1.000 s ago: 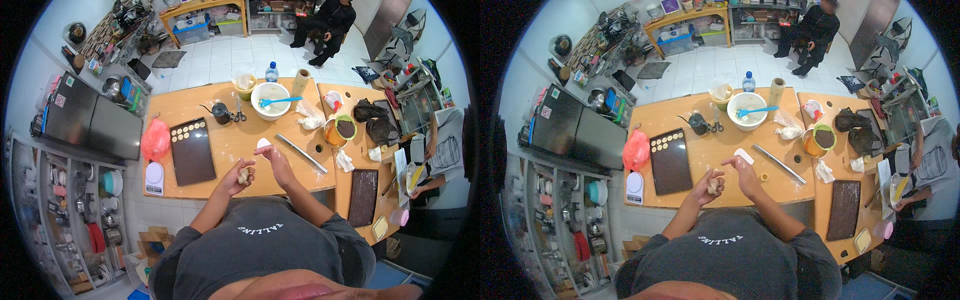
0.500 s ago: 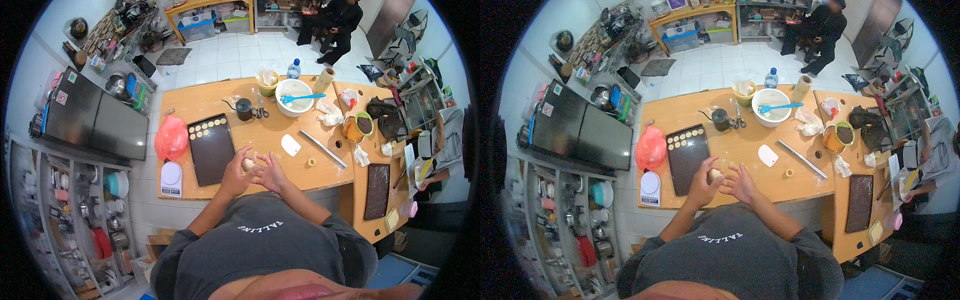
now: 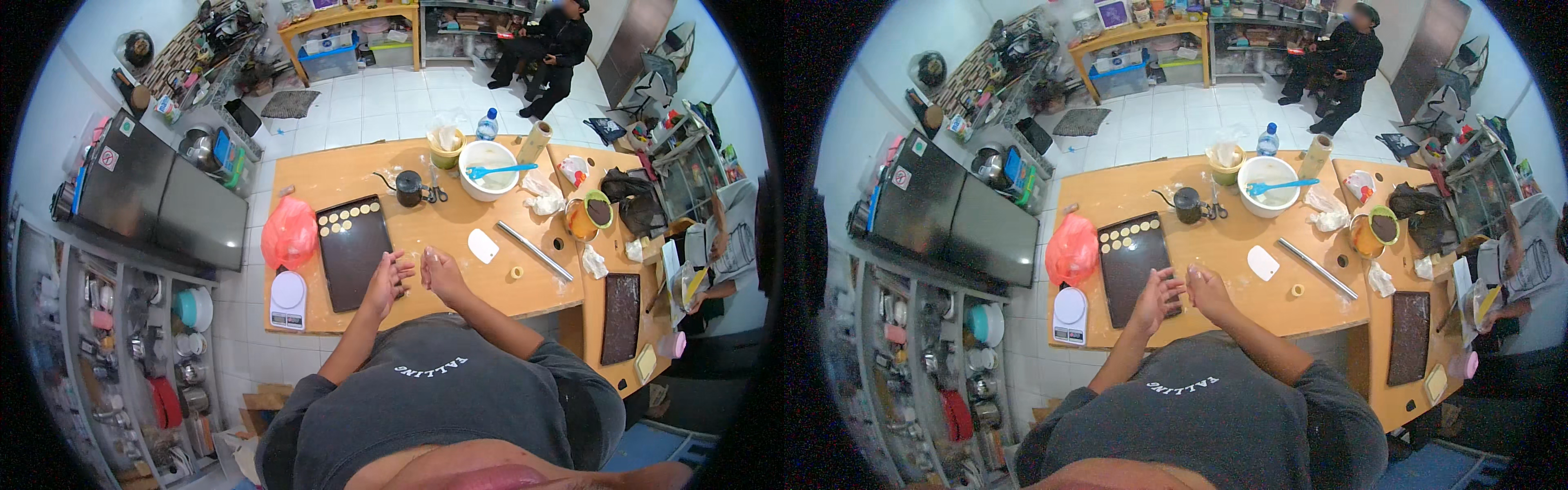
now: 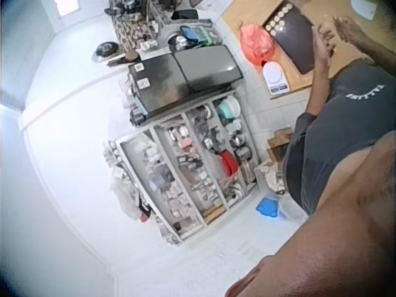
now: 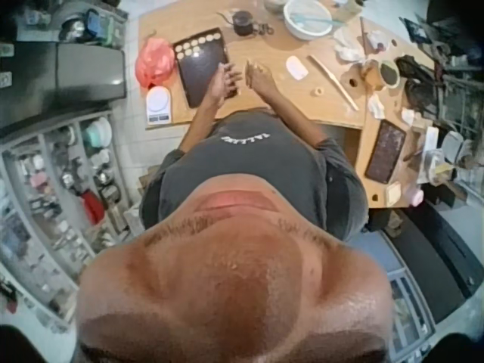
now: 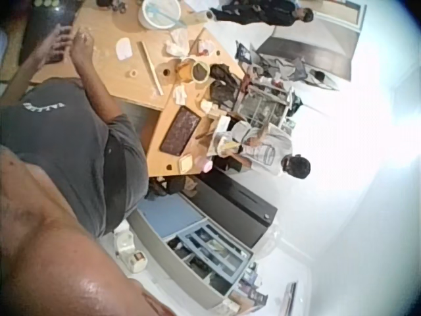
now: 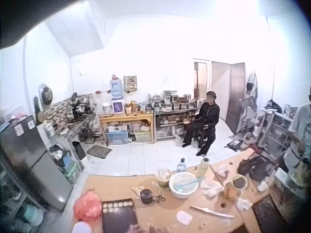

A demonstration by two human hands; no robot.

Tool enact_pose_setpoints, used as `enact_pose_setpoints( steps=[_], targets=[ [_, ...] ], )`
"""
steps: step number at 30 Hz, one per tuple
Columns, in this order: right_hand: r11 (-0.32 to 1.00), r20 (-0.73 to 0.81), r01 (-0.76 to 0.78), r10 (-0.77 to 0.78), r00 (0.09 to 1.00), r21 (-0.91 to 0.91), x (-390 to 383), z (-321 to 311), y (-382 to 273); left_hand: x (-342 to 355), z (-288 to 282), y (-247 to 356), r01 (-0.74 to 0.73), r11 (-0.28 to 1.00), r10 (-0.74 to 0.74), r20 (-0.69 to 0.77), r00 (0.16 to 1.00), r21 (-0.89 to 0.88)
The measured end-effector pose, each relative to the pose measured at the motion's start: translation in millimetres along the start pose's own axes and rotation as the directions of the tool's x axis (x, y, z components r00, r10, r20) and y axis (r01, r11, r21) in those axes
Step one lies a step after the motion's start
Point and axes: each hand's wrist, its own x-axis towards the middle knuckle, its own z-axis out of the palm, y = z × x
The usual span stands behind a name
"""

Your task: The person places small pieces of dough onto a baking sheet, then rolls another piece of dough between their hands before placing it on the sheet.

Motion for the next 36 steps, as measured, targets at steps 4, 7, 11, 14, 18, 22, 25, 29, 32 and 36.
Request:
enact_pose_setpoints(
  steps=[4, 7, 11, 14, 18, 22, 25, 29, 32, 36],
  targets=[
    [0.927, 0.060, 0.372, -0.370, 0.927, -0.038, -21.1, -2.9, -23.4, -5.8, 35.6, 4.8, 0.298, 0.870, -0.209, 0.255, 0.944, -0.392],
    [0.950, 0.139, 0.310, -0.310, 0.941, 0.019, -31.6, -13.3, -40.2, -3.6, 54.5, -1.4, 0.383, 0.858, -0.296, 0.280, 0.913, -0.343],
    [0.870, 0.117, 0.463, -0.449, 0.886, -0.170, -31.3, -42.0, -36.9, 9.0, 70.7, -15.5, 0.345, 0.869, -0.314, 0.144, 0.938, -0.355],
    [0.922, 0.118, 0.357, -0.342, 0.932, -0.149, -38.3, -80.4, -30.0, 5.3, 90.0, -22.1, 0.144, 0.903, -0.120, 0.083, 0.989, -0.404],
    [0.964, 0.121, -0.064, 0.033, 0.992, 0.258, -43.8, -133.8, -15.6, 5.5, 134.0, -23.3, -0.148, 0.976, 0.140, -0.060, 0.988, -0.160],
    [0.818, 0.213, -0.341, 0.270, 0.939, 0.463, -46.9, -178.6, -10.5, 1.9, 184.7, -17.1, -0.429, 0.858, 0.463, -0.065, 0.884, 0.284],
    [0.702, 0.250, -0.419, 0.337, 0.908, 0.576, -55.2, -199.8, -23.9, -12.7, 236.6, 1.1, -0.498, 0.711, 0.495, 0.150, 0.856, 0.497],
    [0.675, 0.241, -0.415, 0.341, 0.909, 0.610, -63.5, -237.5, -41.4, -8.4, 282.9, -11.3, -0.584, 0.475, 0.610, 0.232, 0.758, 0.659],
    [0.669, 0.325, -0.489, 0.366, 0.872, 0.560, -56.5, -277.7, -19.3, 9.0, 286.2, -45.8, -0.547, 0.570, 0.609, 0.131, 0.782, 0.613],
    [0.674, 0.371, -0.485, 0.320, 0.872, 0.557, -63.7, -306.5, -23.0, 34.5, 285.8, -96.6, -0.295, 0.880, 0.361, -0.119, 0.925, 0.371]
  ],
)
